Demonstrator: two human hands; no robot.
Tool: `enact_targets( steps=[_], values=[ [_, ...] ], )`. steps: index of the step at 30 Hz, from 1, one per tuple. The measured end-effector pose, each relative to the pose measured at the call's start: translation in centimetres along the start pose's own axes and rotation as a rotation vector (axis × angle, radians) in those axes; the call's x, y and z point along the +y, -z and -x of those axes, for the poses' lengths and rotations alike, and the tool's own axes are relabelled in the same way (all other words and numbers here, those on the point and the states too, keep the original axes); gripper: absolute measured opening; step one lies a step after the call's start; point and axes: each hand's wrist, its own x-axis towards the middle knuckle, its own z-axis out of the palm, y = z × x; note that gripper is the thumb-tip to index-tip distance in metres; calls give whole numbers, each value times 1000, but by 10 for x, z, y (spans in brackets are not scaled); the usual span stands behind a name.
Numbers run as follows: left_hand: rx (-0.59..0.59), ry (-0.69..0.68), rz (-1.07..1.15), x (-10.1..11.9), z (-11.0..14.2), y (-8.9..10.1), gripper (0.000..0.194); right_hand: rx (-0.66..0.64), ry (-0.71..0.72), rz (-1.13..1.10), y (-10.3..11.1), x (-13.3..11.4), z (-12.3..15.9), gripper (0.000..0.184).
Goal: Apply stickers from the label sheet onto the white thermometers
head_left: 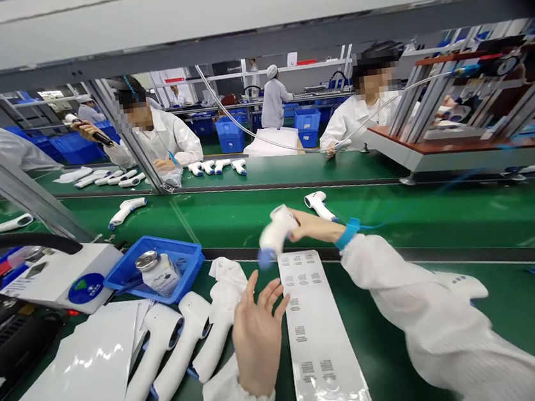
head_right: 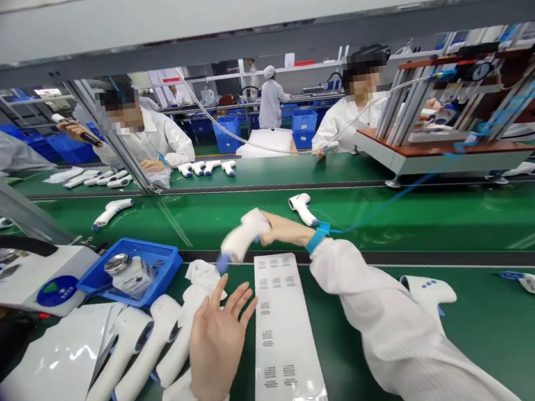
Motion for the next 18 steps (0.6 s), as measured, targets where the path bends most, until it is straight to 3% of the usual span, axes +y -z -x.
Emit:
enact_targets(
  steps=[2, 4, 7, 10, 13, 18],
  values=[
    [-162, 182, 34, 4, 3, -3, 70, -175, 141, -9, -10, -3, 41, 58],
    [-293, 267, -58, 2, 8, -3, 79, -162, 232, 43, -26, -3, 84, 57],
    [-218, 271, -285, -8, 21, -2, 89, 110, 143, 147, -54, 5, 144, 41],
    [-82, 292, -410, -17, 35, -1, 88, 143, 60, 124, -81, 20, 189, 21],
    [-51, 278, -439, -26, 41, 0, 86, 145, 14, 79, -103, 34, 211, 16],
    [-90, 156, -542, -41, 37, 2, 75, 255, 16, 8, -119, 42, 211, 17]
  ],
)
